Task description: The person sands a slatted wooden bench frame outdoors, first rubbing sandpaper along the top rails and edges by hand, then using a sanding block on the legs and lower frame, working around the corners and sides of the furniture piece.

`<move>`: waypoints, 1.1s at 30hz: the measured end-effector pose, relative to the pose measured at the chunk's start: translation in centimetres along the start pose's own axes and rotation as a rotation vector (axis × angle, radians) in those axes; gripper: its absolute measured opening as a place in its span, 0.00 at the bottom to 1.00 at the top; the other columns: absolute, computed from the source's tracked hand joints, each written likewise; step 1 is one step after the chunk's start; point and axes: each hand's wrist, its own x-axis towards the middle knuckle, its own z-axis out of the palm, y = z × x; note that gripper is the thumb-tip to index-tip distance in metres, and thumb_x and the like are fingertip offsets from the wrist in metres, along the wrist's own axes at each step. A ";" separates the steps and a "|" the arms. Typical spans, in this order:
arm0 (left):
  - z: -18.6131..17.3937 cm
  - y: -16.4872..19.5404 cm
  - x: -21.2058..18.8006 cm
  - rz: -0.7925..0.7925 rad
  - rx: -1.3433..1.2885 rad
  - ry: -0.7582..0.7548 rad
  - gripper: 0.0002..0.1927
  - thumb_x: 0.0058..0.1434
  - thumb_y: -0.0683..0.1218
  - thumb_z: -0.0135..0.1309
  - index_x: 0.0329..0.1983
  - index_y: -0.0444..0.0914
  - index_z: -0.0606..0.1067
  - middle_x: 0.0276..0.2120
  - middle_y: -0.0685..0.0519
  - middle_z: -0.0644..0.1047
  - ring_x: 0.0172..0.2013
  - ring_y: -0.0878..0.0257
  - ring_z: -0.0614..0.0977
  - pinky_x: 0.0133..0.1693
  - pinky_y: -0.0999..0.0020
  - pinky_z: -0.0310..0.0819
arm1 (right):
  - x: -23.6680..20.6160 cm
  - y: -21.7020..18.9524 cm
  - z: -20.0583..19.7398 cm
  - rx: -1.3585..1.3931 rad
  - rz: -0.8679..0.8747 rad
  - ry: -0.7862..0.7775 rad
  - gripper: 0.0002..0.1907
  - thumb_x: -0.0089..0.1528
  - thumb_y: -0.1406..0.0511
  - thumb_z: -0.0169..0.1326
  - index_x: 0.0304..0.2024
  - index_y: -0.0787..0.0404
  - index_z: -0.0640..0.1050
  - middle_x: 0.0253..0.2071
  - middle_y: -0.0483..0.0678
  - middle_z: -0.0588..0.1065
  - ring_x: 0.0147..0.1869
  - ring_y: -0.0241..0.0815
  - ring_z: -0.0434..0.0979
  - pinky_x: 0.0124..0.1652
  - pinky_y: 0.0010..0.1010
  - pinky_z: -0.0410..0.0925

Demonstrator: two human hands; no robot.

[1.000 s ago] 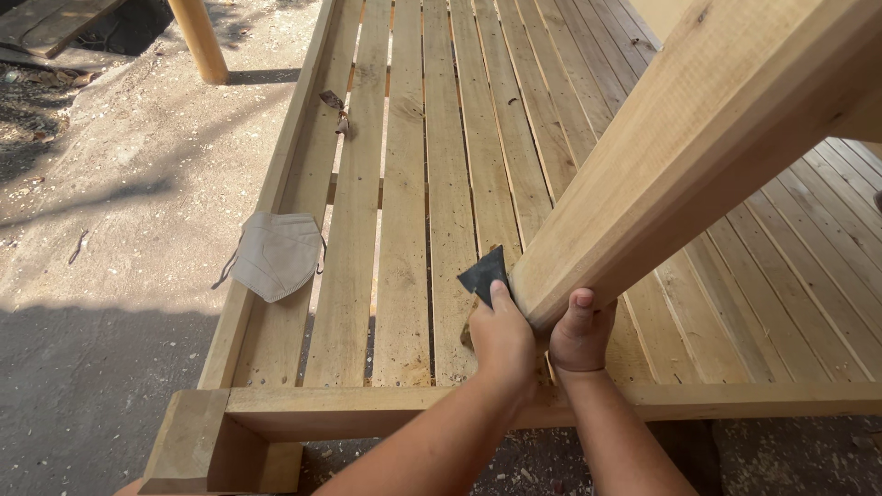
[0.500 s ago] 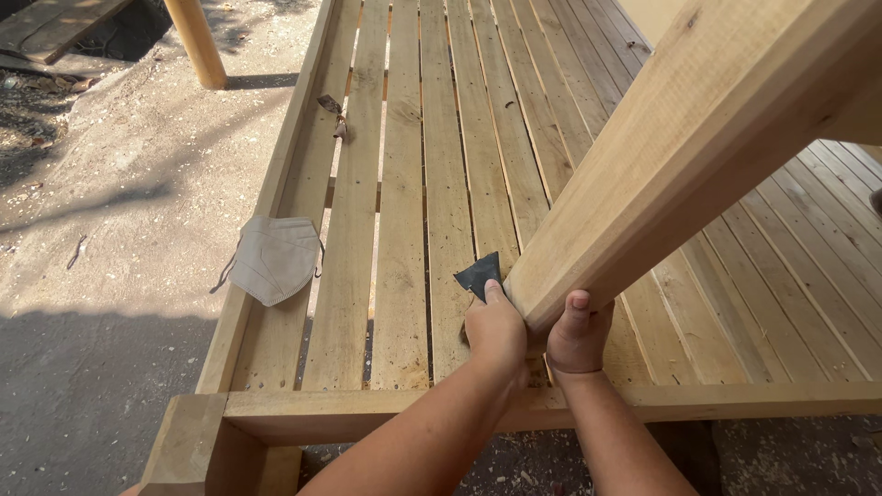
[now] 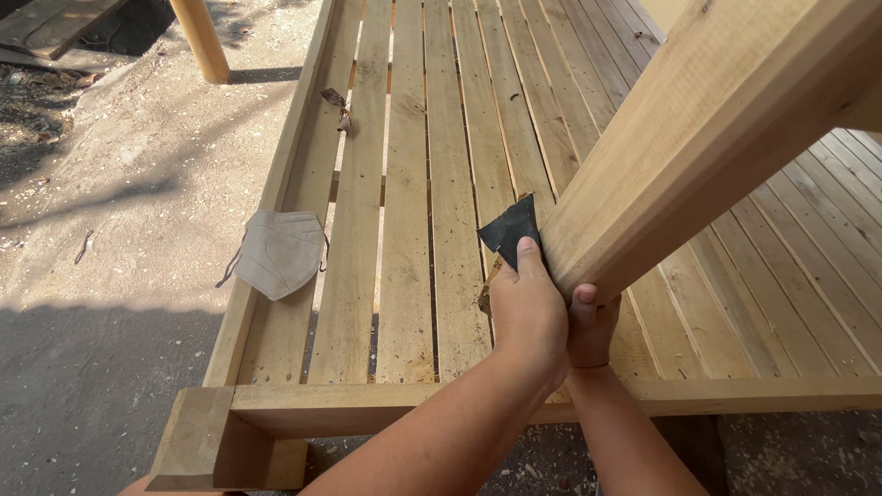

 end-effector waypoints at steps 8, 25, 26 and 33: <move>-0.9 -1.1 1.7 -0.274 -0.051 0.122 0.25 0.74 0.58 0.36 0.61 0.36 0.67 0.52 0.44 0.73 0.54 0.52 0.77 0.57 0.52 0.71 | -0.2 0.1 0.4 -0.077 -0.020 0.060 0.60 0.56 0.27 0.48 0.67 0.71 0.62 0.64 0.55 0.66 0.67 0.45 0.67 0.64 0.40 0.63; 0.2 1.2 -2.9 -0.022 0.071 0.034 0.30 0.71 0.60 0.38 0.59 0.33 0.72 0.56 0.41 0.78 0.58 0.56 0.79 0.58 0.61 0.69 | 0.0 -0.1 0.2 -0.063 0.024 0.051 0.58 0.52 0.26 0.50 0.58 0.72 0.68 0.54 0.53 0.72 0.56 0.45 0.73 0.53 0.39 0.69; 0.0 1.2 -2.6 -0.044 0.069 0.043 0.30 0.71 0.60 0.37 0.58 0.31 0.72 0.56 0.40 0.78 0.56 0.54 0.79 0.57 0.60 0.70 | -0.1 0.0 0.2 -0.061 0.013 0.057 0.58 0.53 0.26 0.51 0.58 0.72 0.68 0.54 0.53 0.72 0.56 0.45 0.73 0.53 0.38 0.69; -1.5 -1.6 0.9 -0.186 0.089 0.179 0.29 0.71 0.58 0.38 0.62 0.32 0.70 0.58 0.41 0.75 0.57 0.52 0.78 0.58 0.56 0.69 | -0.2 0.7 0.2 -0.101 -0.056 0.063 0.56 0.57 0.27 0.49 0.57 0.73 0.70 0.54 0.53 0.73 0.59 0.44 0.72 0.58 0.37 0.66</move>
